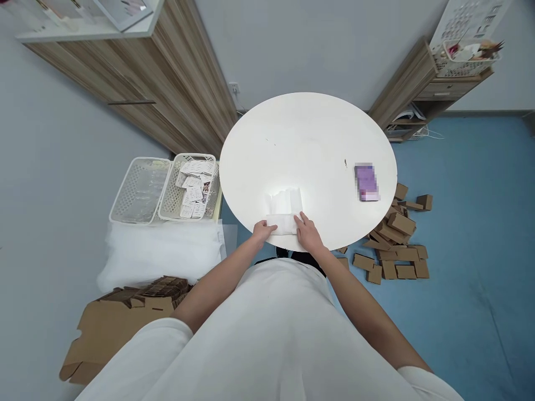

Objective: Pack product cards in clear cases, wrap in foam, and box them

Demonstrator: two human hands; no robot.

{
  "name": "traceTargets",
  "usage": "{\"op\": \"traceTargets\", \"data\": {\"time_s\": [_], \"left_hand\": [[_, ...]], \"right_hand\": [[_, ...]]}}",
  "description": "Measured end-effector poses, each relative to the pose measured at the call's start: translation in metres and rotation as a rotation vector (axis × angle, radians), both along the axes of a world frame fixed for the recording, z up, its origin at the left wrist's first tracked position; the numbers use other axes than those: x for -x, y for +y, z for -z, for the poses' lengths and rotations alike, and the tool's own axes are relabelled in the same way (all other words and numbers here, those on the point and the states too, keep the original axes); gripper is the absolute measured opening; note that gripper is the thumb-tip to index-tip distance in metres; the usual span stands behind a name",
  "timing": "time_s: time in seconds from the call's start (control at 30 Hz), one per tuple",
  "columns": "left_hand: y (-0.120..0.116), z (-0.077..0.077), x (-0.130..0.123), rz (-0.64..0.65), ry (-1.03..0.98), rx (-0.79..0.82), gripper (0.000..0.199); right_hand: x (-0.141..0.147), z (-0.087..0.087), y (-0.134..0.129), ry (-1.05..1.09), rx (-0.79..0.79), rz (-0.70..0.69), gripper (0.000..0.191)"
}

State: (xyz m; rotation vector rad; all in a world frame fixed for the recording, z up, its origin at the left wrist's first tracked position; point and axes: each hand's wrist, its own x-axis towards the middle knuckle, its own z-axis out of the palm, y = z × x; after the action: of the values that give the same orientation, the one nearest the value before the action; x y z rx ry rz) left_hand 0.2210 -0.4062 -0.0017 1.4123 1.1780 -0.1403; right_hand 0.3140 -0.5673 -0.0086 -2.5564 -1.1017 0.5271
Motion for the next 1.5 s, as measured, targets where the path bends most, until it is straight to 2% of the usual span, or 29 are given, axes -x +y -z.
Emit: {"op": "traceTargets", "data": {"time_s": [0.07, 0.27, 0.33, 0.43, 0.53, 0.63, 0.73, 0.83, 0.93, 1.03, 1.17, 1.33, 1.4, 1.5], "left_hand": [[-0.002, -0.001, 0.002, 0.010, -0.002, -0.018, 0.019], [-0.018, 0.000, 0.003, -0.025, -0.086, -0.112, 0.018], [-0.025, 0.001, -0.001, -0.103, -0.106, -0.111, 0.022], [-0.034, 0.002, -0.005, -0.310, -0.112, -0.123, 0.046], [-0.037, 0.003, -0.007, -0.421, -0.125, -0.024, 0.062], [-0.038, 0.002, -0.009, -0.325, -0.167, 0.019, 0.044], [-0.041, -0.001, -0.016, -0.141, -0.194, -0.119, 0.020], [-0.049, -0.006, -0.029, 0.031, -0.162, -0.253, 0.014], [-0.058, -0.010, -0.041, 0.179, -0.121, -0.348, 0.010], [-0.067, -0.011, -0.044, 0.285, -0.097, -0.439, 0.014], [-0.085, -0.009, -0.032, 0.400, -0.158, -0.543, 0.040], [-0.118, -0.018, -0.010, 0.472, -0.217, -0.575, 0.063], [-0.122, -0.023, -0.002, 0.478, -0.273, -0.528, 0.062], [-0.111, -0.026, 0.004, 0.391, -0.325, -0.548, 0.050]], "right_hand": [[0.000, 0.000, 0.000, 0.012, -0.009, 0.005, 0.051], [0.001, 0.001, -0.001, 0.028, -0.016, 0.017, 0.052], [0.001, 0.001, -0.001, 0.025, -0.018, 0.015, 0.051], [0.000, 0.000, -0.002, 0.022, -0.032, 0.009, 0.050], [-0.001, 0.000, -0.003, 0.042, -0.049, 0.005, 0.050], [-0.002, 0.000, -0.003, 0.075, -0.068, 0.020, 0.051], [-0.005, 0.000, -0.002, 0.118, -0.088, 0.056, 0.050], [-0.011, -0.001, -0.002, 0.192, -0.105, 0.064, 0.050], [-0.022, -0.001, -0.004, 0.353, -0.154, 0.041, 0.047], [-0.034, -0.001, -0.006, 0.564, -0.231, 0.047, 0.046], [-0.045, -0.002, -0.003, 0.715, -0.252, 0.131, 0.038], [-0.046, -0.001, 0.009, 0.589, -0.146, 0.160, 0.028], [-0.046, 0.001, 0.012, 0.539, -0.116, 0.134, 0.025], [-0.048, 0.004, 0.013, 0.508, -0.095, 0.070, 0.023]]}}
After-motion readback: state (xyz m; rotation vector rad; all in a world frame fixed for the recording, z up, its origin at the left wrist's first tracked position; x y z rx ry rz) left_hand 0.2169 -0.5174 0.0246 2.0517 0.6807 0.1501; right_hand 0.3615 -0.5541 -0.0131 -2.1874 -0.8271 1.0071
